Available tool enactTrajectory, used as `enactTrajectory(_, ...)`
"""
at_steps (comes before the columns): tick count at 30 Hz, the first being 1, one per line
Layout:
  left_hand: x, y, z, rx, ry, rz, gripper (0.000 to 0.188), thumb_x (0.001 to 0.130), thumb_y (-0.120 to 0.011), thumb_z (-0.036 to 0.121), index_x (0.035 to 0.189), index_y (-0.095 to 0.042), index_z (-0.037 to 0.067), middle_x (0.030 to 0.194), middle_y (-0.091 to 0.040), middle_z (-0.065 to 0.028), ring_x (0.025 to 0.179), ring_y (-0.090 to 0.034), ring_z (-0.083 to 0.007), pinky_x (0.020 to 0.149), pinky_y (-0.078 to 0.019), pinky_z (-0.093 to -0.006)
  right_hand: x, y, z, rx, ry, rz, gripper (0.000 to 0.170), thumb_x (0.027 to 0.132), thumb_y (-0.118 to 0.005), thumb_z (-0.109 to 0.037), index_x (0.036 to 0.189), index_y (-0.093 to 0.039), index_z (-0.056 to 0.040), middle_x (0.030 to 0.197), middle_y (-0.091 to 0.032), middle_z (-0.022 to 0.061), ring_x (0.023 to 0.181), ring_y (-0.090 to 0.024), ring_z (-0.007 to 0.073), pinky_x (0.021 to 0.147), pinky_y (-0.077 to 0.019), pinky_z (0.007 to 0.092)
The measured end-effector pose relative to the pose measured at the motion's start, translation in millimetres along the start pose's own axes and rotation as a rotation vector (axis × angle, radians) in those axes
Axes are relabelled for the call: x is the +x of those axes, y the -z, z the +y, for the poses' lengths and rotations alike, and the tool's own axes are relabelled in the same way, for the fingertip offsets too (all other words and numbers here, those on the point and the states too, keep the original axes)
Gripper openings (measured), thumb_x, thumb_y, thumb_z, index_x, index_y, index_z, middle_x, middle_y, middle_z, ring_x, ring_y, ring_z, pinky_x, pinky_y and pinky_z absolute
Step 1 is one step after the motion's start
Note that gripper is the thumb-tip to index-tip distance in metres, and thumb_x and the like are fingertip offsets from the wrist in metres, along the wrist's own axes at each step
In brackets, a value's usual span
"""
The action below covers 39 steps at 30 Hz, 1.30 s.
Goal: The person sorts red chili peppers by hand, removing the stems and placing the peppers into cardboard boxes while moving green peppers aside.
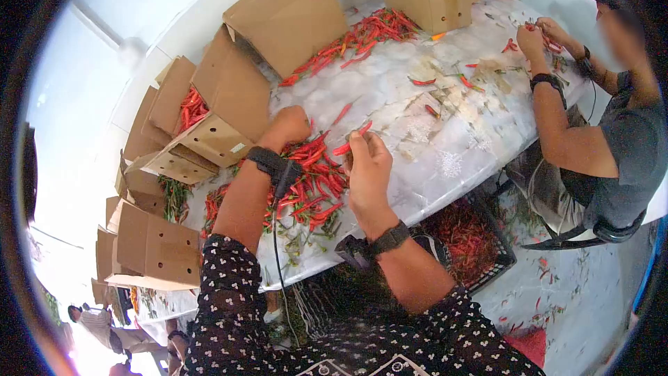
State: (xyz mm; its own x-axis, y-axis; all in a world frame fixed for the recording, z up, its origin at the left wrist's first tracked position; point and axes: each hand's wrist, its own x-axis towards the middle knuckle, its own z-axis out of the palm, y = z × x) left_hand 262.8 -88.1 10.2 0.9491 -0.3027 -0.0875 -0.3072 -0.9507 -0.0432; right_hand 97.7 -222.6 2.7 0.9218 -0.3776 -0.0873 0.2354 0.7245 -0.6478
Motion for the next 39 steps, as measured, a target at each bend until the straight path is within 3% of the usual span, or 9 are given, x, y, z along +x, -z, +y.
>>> enactTrajectory(3,9,8,9,-0.032,-0.128,-0.045,0.03,0.072,-0.058,0.025,0.086,-0.064,-0.001,0.09,-0.061,-0.0222,0.084,-0.06,-0.0347,0.074,-0.0473,-0.0409,0,0,-6,-0.012,-0.005,0.007,0.014,0.087,-0.052,-0.017,0.076,-0.05,-0.0078,0.061,-0.048,-0.0023,0.049,-0.04,0.0048,0.043,-0.0296,0.0198)
enactTrajectory(6,22,2,31,-0.297,-0.262,0.186,0.026,0.071,-0.059,0.023,0.085,-0.064,0.001,0.089,-0.062,-0.0206,0.084,-0.059,-0.0344,0.075,-0.0467,-0.0399,2,5,-3,0.009,-0.015,0.017,0.012,0.087,-0.051,-0.016,0.079,-0.051,-0.0069,0.063,-0.049,-0.0023,0.051,-0.041,0.0041,0.045,-0.0308,0.0192)
enactTrajectory(12,28,-5,56,-0.145,-0.31,0.128,0.024,0.069,-0.061,0.025,0.082,-0.064,0.004,0.086,-0.062,-0.0181,0.081,-0.059,-0.0349,0.074,-0.0464,-0.0396,6,9,-8,-0.01,-0.067,0.059,0.009,0.086,-0.05,-0.015,0.082,-0.051,-0.0064,0.067,-0.053,-0.0007,0.051,-0.042,0.0045,0.046,-0.0323,0.0183)
enactTrajectory(15,12,17,51,-0.193,-0.325,0.024,0.027,0.073,-0.06,0.025,0.085,-0.063,0.001,0.082,-0.063,-0.0165,0.076,-0.06,-0.0286,0.069,-0.047,-0.0363,12,12,-9,-0.04,-0.065,0.05,0.008,0.085,-0.051,-0.013,0.082,-0.051,-0.0054,0.067,-0.053,0.0005,0.051,-0.044,0.0056,0.044,-0.032,0.019)
enactTrajectory(17,-11,31,45,-0.758,-0.361,-0.094,0.021,0.074,-0.06,0.017,0.085,-0.062,-0.001,0.074,-0.063,-0.0099,0.068,-0.059,-0.0172,0.064,-0.0466,-0.0304,14,12,-10,-0.051,-0.065,0.031,0.007,0.085,-0.052,-0.012,0.082,-0.051,-0.0046,0.066,-0.053,0.0014,0.051,-0.045,0.0062,0.042,-0.0315,0.0198)
enactTrajectory(20,-47,43,41,-0.858,-0.384,-0.132,0.015,0.074,-0.06,0.009,0.083,-0.06,-0.003,0.068,-0.059,-0.0036,0.065,-0.052,-0.0088,0.06,-0.0445,-0.0256,13,8,-9,-0.131,-0.048,0.001,0.007,0.083,-0.055,-0.01,0.084,-0.052,-0.0032,0.066,-0.054,0.0023,0.05,-0.045,0.0052,0.042,-0.0324,0.0191)
enactTrajectory(29,-102,58,32,-0.832,-0.438,-0.151,0.016,0.073,-0.059,0.007,0.085,-0.059,-0.004,0.069,-0.062,-0.0074,0.063,-0.055,-0.0121,0.06,-0.0447,-0.0272,-2,0,7,-0.282,-0.024,-0.13,0.012,0.081,-0.06,-0.011,0.082,-0.055,-0.0002,0.061,-0.054,0.0007,0.045,-0.042,0.0038,0.039,-0.0322,0.0196)
enactTrajectory(36,-104,56,27,-0.888,-0.514,-0.232,0.014,0.076,-0.057,0.005,0.087,-0.058,-0.003,0.071,-0.06,-0.0034,0.066,-0.054,-0.0097,0.062,-0.0443,-0.0251,5,8,2,0.182,-0.445,-0.307,0.01,0.084,-0.055,-0.013,0.086,-0.054,-0.0031,0.064,-0.05,-0.001,0.046,-0.039,0.0052,0.041,-0.0303,0.019)
enactTrajectory(39,-94,50,32,-1.24,-0.512,-0.317,0.013,0.079,-0.056,0.005,0.09,-0.057,-0.003,0.077,-0.059,-0.0018,0.069,-0.053,-0.009,0.062,-0.0442,-0.0249,13,16,2,0.461,-0.552,-0.391,0.012,0.086,-0.053,-0.016,0.087,-0.054,-0.0037,0.066,-0.049,-0.0019,0.048,-0.038,0.0052,0.043,-0.0296,0.0179)
